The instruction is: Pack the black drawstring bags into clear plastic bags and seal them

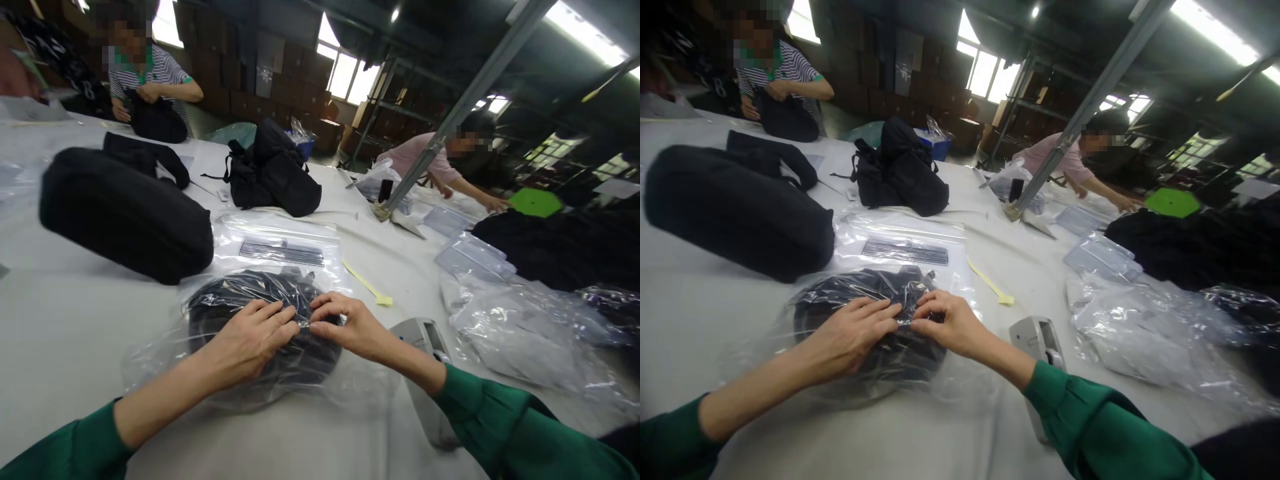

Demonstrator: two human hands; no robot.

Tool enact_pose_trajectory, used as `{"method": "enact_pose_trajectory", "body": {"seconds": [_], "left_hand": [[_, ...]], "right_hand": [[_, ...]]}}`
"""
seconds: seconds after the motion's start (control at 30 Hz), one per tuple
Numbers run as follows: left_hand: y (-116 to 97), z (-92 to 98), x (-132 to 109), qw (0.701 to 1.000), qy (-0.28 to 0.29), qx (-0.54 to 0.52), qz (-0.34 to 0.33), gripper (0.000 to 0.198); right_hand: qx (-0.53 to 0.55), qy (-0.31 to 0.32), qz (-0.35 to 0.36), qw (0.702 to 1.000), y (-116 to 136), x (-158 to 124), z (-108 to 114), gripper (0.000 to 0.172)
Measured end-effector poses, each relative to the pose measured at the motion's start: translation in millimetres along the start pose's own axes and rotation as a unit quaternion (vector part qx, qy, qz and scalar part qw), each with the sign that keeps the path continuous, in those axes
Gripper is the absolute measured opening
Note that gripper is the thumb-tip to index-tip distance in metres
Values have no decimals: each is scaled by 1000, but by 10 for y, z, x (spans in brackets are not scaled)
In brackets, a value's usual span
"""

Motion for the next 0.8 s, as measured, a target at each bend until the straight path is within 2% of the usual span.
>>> {"method": "enact_pose_trajectory", "body": {"seconds": [0.13,0.27,0.37,0.47,0.53,0.6,0.7,0.8], "left_hand": [[-11,-17,23,1000,-20,-6,6,46],[29,15,48,1000,-22,-17,-3,45],[177,155,-19,999,-10,-38,26,34],[362,362,-217,995,-3,-46,85,24],[445,470,-398,993,3,-39,109,28],[498,526,-581,991,5,-32,132,31],[538,541,-792,988,-8,-38,152,18],[543,560,-882,989,-43,-41,136,6]], "right_hand": [[-9,1,-21,1000,69,41,-18,9],[-2,-3,-72,997,40,99,-85,16],[22,-24,-151,988,-60,136,-119,14],[115,-29,-210,971,-171,167,-157,33],[157,9,-217,963,-221,189,-193,28],[136,41,-212,967,-259,207,-208,23],[44,29,-188,981,-290,217,-168,24],[-24,4,-145,989,-231,196,-97,30]]}}
Point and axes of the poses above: each hand's wrist, its own x-axis towards the middle knuckle, its own z-axis out of the back of the hand, y = z × x, the point moved 3 cm from there along x, towards the middle knuckle, and after that the axes turned 11 degrees about -x, right-handed, at the moved point
